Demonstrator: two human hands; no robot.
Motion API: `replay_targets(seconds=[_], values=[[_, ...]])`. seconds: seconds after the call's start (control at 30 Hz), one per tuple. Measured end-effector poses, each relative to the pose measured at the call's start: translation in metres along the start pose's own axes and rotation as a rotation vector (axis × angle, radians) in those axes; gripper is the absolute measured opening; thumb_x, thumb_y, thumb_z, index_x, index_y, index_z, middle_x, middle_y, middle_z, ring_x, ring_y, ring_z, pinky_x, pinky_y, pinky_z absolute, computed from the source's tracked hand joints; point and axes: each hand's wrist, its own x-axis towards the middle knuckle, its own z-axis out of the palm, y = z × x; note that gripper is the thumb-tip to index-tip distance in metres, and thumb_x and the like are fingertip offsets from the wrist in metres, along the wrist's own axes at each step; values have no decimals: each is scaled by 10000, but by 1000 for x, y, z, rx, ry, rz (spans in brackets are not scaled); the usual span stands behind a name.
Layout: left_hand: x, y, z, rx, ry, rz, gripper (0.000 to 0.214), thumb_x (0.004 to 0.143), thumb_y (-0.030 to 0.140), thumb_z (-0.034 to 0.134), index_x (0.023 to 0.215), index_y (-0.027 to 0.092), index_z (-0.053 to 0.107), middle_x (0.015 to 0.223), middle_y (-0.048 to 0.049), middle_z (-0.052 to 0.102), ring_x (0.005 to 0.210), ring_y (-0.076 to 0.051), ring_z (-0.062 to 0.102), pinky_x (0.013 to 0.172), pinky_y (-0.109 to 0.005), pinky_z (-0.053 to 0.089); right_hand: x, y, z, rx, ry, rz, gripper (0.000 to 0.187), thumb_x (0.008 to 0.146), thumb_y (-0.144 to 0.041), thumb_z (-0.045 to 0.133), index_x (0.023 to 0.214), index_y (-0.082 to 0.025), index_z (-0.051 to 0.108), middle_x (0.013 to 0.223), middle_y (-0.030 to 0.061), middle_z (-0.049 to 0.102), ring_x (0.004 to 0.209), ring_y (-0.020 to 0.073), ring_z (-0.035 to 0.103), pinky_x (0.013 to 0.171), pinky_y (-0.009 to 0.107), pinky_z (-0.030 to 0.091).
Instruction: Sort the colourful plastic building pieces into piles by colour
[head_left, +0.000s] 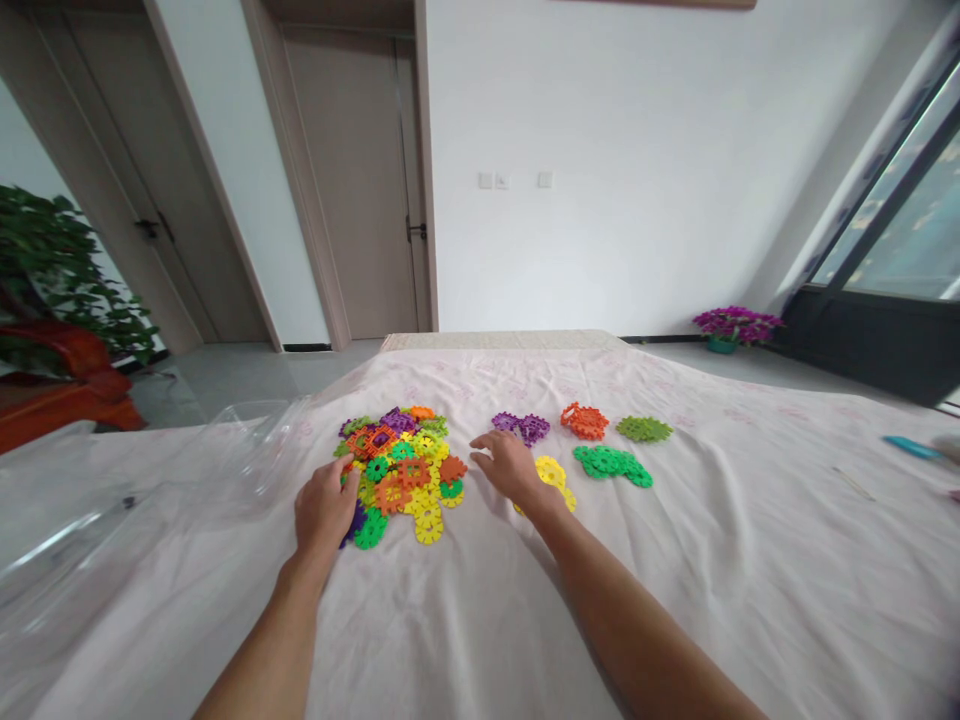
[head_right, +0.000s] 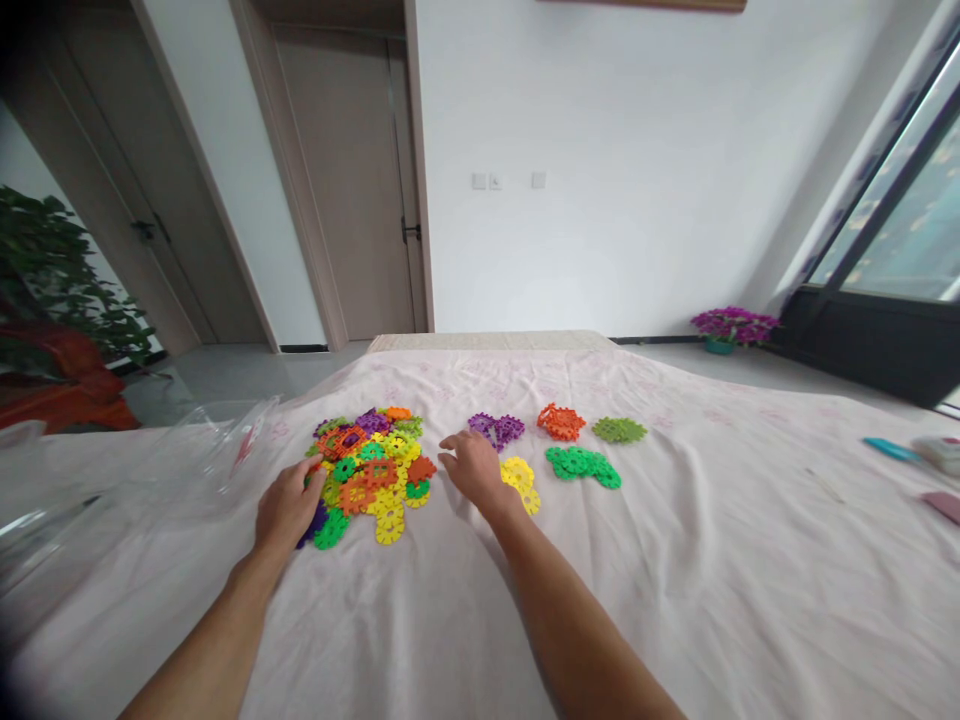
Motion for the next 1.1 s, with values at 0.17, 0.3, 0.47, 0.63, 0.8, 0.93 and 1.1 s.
replay_targets(seconds=[0.17,0.3,0.47,0.63,0.8,0.93,1.1], values=[[-1,1,-1,8,11,2,473,975,380,372,1315,192,642,1294,-122,682,1194,-276,625,1016,-399,463,-10,-24,17,-9,-85,-86,493,881,-440,689,1315,-211,641,1181,101,717,1149,260,589,968,316,398],[0,2,-1,2,10,2,475,976,378,372,1314,180,642,1287,-127,684,1186,-281,626,1011,-405,464,-13,-31,26,36,-85,-86,503,865,-385,709,1330,-212,620,1171,92,714,1121,250,603,945,306,404],[0,1,-1,-2,-1,-5,472,977,375,372,1324,188,633,1304,-127,675,1209,-278,613,1028,-403,452,-11,-29,24,96,-42,11,589,819,-387,756,1359,-205,607,1186,96,695,1105,245,612,910,286,425],[0,1,-1,-9,-9,-14,480,975,386,367,1323,192,635,1305,-130,672,1206,-288,616,1032,-418,452,-2,-11,4,55,-51,79,498,794,-425,779,1242,-229,686,1160,83,689,1029,236,646,817,279,442],[0,1,-2,6,-23,-15,502,974,398,355,1340,187,625,1322,-136,663,1214,-298,616,1030,-426,457,6,34,-20,43,128,215,454,807,-421,762,1215,-232,700,1162,82,698,1037,240,649,843,288,445],[0,1,-2,24,-24,-18,501,976,400,345,1337,195,627,1321,-133,665,1212,-296,618,1029,-428,458,6,83,-29,58,305,399,440,820,-390,732,1212,-194,705,1178,105,703,1037,243,655,897,312,455],[0,0,-1,21,-18,-12,497,979,406,346,1334,197,625,1316,-128,668,1212,-280,617,1026,-400,461,0,133,-34,88,570,534,489,787,-351,713,1220,-125,695,1178,155,692,1070,264,631,974,348,447]])
